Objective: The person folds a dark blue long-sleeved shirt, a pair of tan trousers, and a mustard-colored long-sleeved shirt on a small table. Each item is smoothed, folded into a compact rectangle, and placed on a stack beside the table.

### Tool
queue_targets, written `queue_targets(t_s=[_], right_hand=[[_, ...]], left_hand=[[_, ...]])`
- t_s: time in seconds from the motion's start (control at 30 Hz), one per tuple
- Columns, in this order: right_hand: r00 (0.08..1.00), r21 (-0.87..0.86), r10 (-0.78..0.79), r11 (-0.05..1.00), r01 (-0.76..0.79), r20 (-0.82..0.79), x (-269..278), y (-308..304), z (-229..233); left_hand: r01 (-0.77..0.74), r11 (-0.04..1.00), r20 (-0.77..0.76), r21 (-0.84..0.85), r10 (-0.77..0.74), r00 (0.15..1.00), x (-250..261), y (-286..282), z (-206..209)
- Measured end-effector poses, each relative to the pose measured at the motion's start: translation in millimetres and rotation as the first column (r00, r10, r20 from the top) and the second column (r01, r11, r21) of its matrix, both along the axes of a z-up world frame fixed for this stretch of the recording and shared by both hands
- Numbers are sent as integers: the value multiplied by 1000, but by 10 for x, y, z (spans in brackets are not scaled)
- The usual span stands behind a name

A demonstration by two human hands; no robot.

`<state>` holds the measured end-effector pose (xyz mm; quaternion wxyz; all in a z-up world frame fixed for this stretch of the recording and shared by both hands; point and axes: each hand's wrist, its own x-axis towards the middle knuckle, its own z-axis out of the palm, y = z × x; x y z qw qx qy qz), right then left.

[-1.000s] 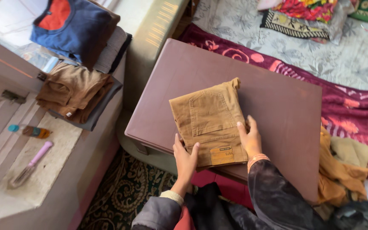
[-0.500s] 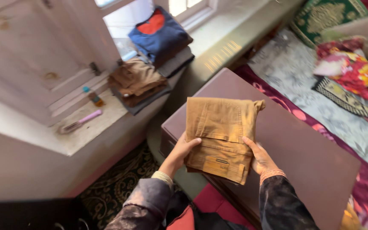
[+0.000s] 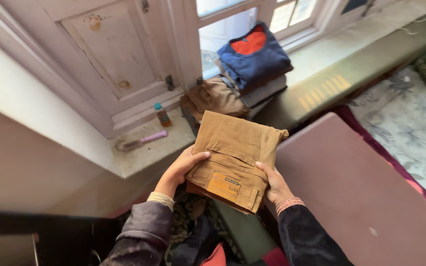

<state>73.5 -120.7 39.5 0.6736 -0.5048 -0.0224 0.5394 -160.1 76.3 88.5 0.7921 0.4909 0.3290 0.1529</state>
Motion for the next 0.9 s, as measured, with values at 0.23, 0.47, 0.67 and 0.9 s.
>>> queue_targets(t_s=[0.23, 0.47, 0.67, 0.9], right_hand=[[978, -50, -194, 980, 191, -71, -126, 1760, -530], [894, 17, -425, 902, 432, -144, -121, 3011, -1166], [863, -55, -430, 900, 431, -267, -93, 3358, -1306], [905, -79, -401, 916, 393, -142, -84, 3385, -1358]], left_hand=[[48, 976, -138, 211, -19, 990, 324, 2052, -687], [136, 819, -301, 558, 47, 952, 1186, 3636, -1476], [289, 676, -390, 678, -3, 921, 1645, 4045, -1871], [316, 592, -480, 741, 138, 867, 1624, 3840, -1654]])
